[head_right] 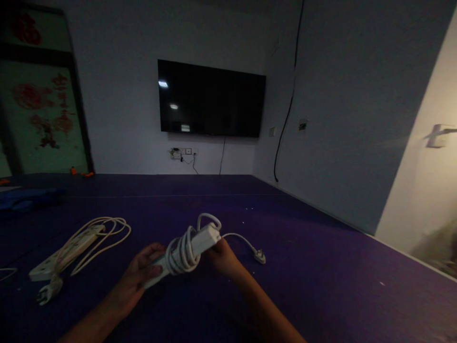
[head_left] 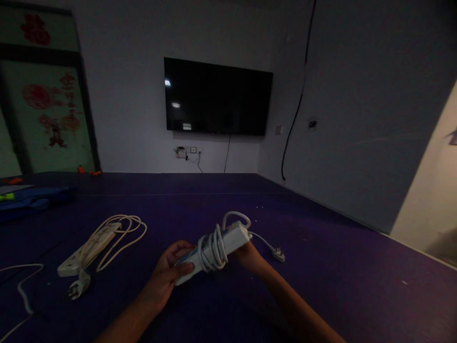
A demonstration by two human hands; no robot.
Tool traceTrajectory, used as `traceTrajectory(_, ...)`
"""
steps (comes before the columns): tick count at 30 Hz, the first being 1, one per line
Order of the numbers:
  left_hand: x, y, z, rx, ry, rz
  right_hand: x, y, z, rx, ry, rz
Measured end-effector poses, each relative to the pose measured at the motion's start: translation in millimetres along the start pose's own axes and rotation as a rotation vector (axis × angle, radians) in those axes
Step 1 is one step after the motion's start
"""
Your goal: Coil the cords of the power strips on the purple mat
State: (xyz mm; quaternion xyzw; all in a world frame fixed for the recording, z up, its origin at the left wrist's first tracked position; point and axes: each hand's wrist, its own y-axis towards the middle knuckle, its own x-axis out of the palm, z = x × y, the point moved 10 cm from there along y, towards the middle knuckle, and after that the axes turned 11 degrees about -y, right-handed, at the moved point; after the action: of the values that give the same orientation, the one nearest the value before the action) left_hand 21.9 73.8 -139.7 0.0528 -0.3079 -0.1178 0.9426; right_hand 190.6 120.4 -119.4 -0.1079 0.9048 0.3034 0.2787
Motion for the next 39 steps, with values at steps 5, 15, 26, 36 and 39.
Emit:
traceTrajectory(5, -33.2, 4.0, 3.8, 0.104, -0.001, 0.285, 30.1, -4.8, -11.5, 0.005, -0.253, -0.151)
traceTrajectory(15, -54.4, -3.7, 5.8, 0.148, 0.125, 0.529, 45.4, -16.0, -0.8, 0.061, -0.630, -0.374)
traceTrajectory(26, -26.1, -12.9, 35.4, 0.412, 0.571, 0.375, 38.0, -11.7, 6.0, 0.061, -0.835, -0.306)
traceTrajectory(36, -0.1, -14.3, 36.4, 0.685, 1.144, 0.156, 46.9, -12.7, -10.4, -0.081, -0.844, -0.266)
traceTrajectory(39, -7.7, -10.8, 39.2, 0.639, 1.168, 0.223, 44.6, -12.5, -8.8, -0.087, -0.862, -0.243)
